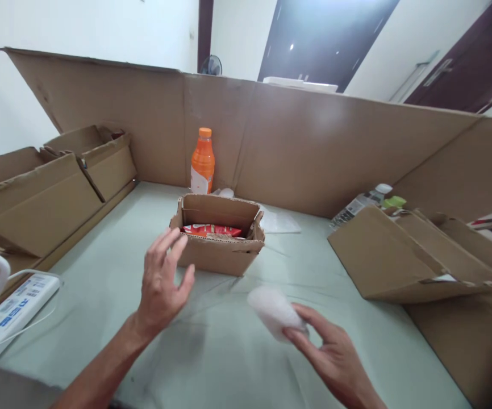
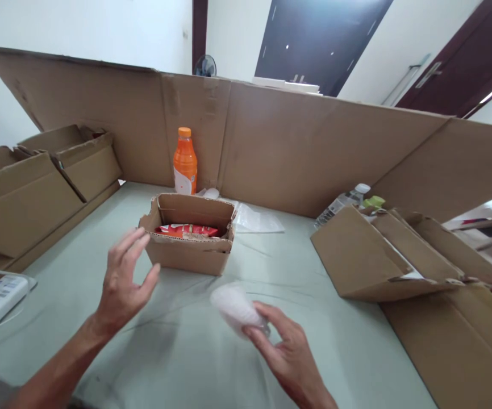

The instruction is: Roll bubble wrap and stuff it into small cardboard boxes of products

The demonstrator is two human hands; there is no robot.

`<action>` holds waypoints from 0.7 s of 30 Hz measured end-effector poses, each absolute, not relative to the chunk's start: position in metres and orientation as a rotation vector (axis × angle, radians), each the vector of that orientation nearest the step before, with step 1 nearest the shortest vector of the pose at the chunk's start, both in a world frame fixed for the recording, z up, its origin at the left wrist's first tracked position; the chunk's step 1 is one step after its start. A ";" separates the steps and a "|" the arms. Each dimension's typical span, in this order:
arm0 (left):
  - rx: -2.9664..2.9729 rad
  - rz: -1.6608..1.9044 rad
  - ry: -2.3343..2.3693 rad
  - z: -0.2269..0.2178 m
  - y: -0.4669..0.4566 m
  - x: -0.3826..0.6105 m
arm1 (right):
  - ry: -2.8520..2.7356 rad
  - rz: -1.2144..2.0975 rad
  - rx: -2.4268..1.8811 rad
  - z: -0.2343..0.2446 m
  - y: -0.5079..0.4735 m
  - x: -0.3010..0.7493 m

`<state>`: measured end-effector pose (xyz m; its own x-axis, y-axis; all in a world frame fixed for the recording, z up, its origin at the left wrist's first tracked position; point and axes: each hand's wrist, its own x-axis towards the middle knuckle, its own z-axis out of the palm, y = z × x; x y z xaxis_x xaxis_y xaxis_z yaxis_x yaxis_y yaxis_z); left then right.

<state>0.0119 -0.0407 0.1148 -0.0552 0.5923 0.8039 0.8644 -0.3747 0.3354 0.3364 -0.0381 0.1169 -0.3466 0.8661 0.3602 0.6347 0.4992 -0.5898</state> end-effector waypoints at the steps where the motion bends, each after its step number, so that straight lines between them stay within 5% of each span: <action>1: -1.908 -1.354 -1.538 0.120 -0.030 0.004 | -2.070 0.364 -1.222 0.129 -0.030 0.337; 10: -1.777 -1.497 -1.379 0.077 -0.023 0.007 | -2.092 -0.013 -0.935 0.227 0.068 0.262; 15: -1.785 -1.517 -1.420 0.075 -0.022 0.005 | -2.822 0.167 -0.873 0.220 0.113 0.191; 21: -1.810 -1.544 -1.405 0.077 -0.021 0.004 | -3.350 -0.144 -0.918 0.195 0.117 0.141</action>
